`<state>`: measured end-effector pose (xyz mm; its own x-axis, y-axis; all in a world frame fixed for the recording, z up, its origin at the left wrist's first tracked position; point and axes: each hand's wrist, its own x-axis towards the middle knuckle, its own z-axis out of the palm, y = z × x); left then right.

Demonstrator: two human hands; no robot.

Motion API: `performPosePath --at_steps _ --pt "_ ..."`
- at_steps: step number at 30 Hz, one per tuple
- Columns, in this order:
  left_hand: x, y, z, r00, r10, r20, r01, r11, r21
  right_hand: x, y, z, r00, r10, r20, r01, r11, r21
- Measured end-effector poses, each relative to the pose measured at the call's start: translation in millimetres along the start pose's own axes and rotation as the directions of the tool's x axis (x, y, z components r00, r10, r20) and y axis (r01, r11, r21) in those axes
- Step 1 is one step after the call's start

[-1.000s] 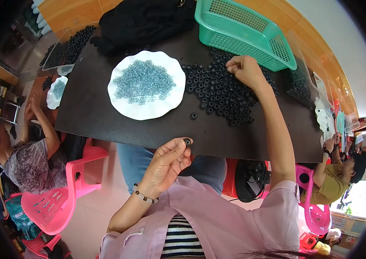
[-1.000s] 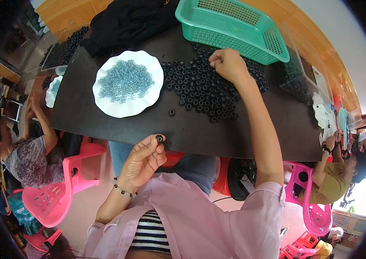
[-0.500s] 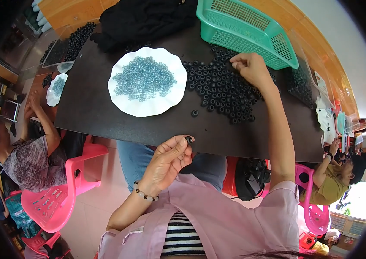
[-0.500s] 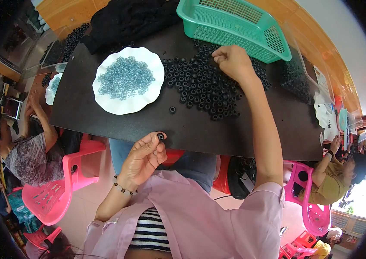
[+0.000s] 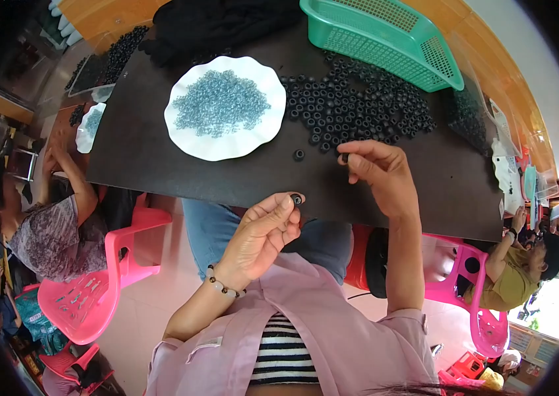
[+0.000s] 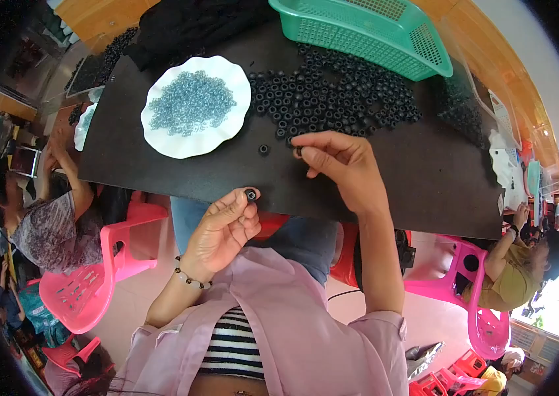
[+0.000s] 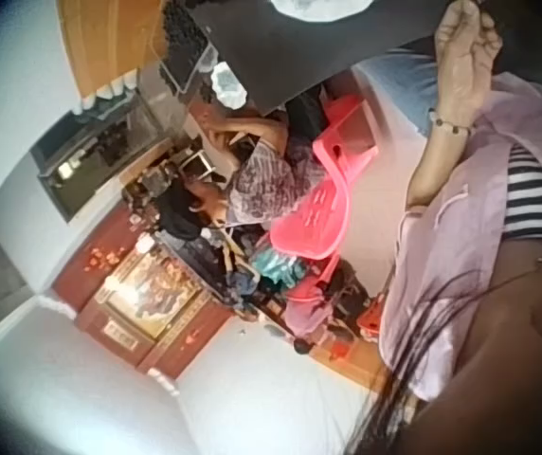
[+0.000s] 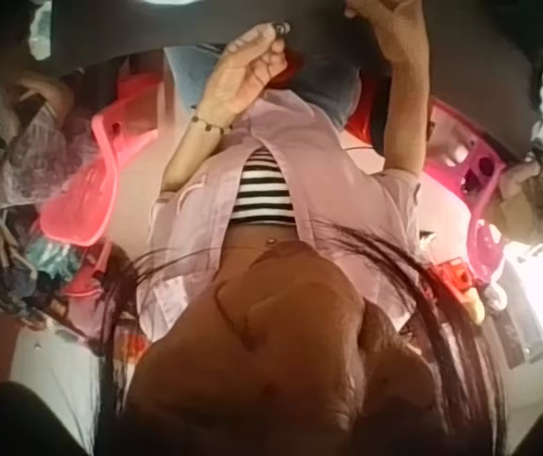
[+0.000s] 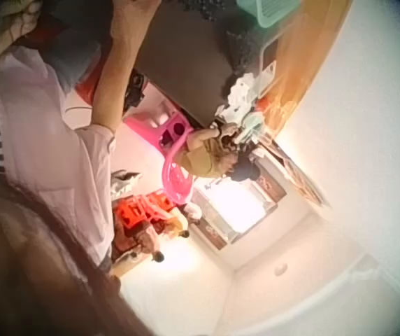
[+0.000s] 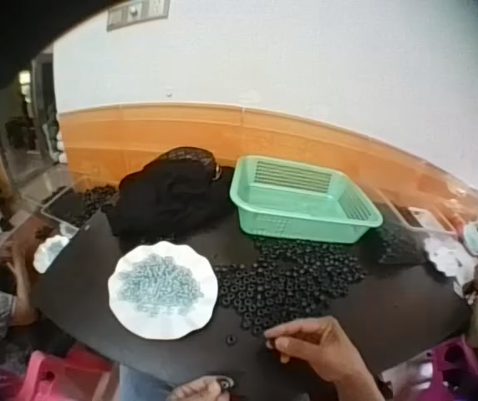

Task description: Manual assembly of small black plastic components by inserting tiny silver parts into them at a workstation.

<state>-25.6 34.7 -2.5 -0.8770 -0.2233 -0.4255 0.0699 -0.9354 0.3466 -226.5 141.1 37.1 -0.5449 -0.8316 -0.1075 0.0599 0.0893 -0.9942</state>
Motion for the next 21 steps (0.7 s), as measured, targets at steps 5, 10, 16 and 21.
performPosePath --at_steps 5,10,16,21 --pt "-1 -5 -2 0.999 0.016 0.032 -0.017 1.0 0.026 -18 6 21 0.999 0.027 0.036 -0.031 0.993 0.112" --pt "-4 -7 -3 0.998 0.023 0.054 -0.025 0.999 0.037 -27 11 31 0.997 0.023 0.069 -0.035 0.982 0.187" --pt "-7 -7 -2 0.997 0.043 0.066 -0.045 0.999 0.028 -36 17 43 0.999 -0.033 0.034 0.027 0.986 0.166" --pt "-9 -6 -2 0.996 0.063 0.063 -0.065 0.997 0.035 -40 17 49 1.0 -0.013 -0.015 0.016 0.982 0.189"
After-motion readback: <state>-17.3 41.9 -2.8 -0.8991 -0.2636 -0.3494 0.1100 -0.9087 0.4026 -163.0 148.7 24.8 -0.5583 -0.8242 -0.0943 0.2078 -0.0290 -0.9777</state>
